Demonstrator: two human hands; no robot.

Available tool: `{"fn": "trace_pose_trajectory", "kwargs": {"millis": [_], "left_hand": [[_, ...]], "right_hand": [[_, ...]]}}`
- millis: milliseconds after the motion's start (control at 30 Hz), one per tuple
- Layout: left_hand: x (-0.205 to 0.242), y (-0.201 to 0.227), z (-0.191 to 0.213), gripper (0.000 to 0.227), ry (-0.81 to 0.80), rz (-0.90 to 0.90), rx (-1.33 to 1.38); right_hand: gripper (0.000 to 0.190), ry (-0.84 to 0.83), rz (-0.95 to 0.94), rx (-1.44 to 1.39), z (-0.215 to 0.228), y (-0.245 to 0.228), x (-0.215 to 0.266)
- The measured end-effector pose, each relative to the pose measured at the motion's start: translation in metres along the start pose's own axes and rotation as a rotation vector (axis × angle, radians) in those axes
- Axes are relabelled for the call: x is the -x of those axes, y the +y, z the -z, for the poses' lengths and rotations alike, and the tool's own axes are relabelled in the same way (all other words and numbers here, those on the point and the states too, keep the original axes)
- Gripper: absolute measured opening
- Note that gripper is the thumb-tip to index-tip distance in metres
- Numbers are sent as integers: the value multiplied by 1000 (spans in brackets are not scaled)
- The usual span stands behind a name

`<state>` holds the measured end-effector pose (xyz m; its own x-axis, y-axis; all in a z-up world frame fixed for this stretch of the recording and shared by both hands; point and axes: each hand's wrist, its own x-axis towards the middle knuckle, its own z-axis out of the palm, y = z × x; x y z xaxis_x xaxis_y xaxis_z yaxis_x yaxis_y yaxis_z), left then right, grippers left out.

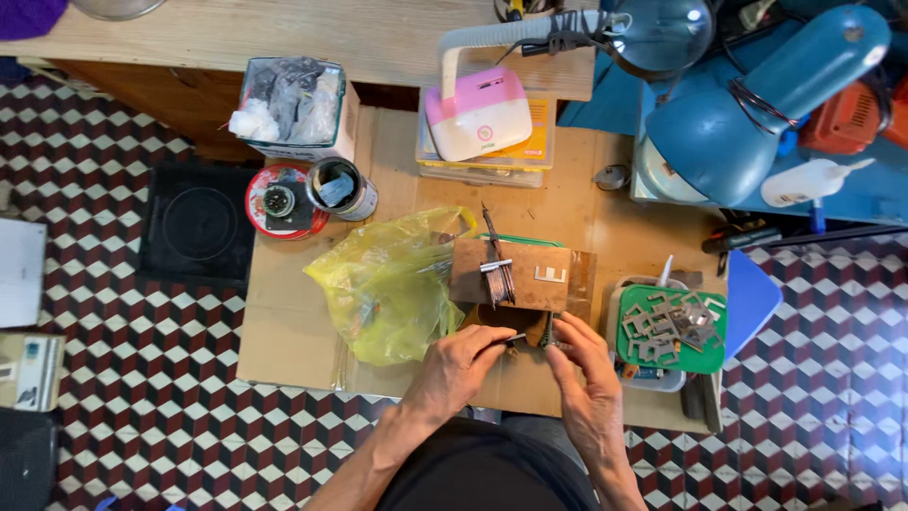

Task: The person assembles small metal pieces into a rectangular frame using a utility knife to trim edges and a wooden jig to hold the components. They repeatedly pick up metal pieces, fit them into the jig, and adjust the assembly by hand.

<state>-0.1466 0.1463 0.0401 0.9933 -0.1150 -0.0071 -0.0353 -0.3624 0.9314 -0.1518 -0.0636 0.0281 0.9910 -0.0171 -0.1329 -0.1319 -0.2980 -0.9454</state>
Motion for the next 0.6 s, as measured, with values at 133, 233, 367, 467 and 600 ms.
{"fn": "trace_pose_trajectory", "kwargs": {"millis": [133,233,367,467,600], "left_hand": [[-6,3,7,17,-150,34,38],[-11,1,6,18,-176,147,121],[-14,1,3,22,-189,108,157],[-15,-3,6,29,-70,120,173],[-24,-19,14,26,174,252,100]], "right_hand": [[34,-135,29,133,-17,-42,2],[27,-91,9,182,-16,-43,7],[23,-59,-62,154,-10,-27,12],[23,114,-414,-220,-3,-7,3],[23,231,-394,-222,4,27,-32]]}}
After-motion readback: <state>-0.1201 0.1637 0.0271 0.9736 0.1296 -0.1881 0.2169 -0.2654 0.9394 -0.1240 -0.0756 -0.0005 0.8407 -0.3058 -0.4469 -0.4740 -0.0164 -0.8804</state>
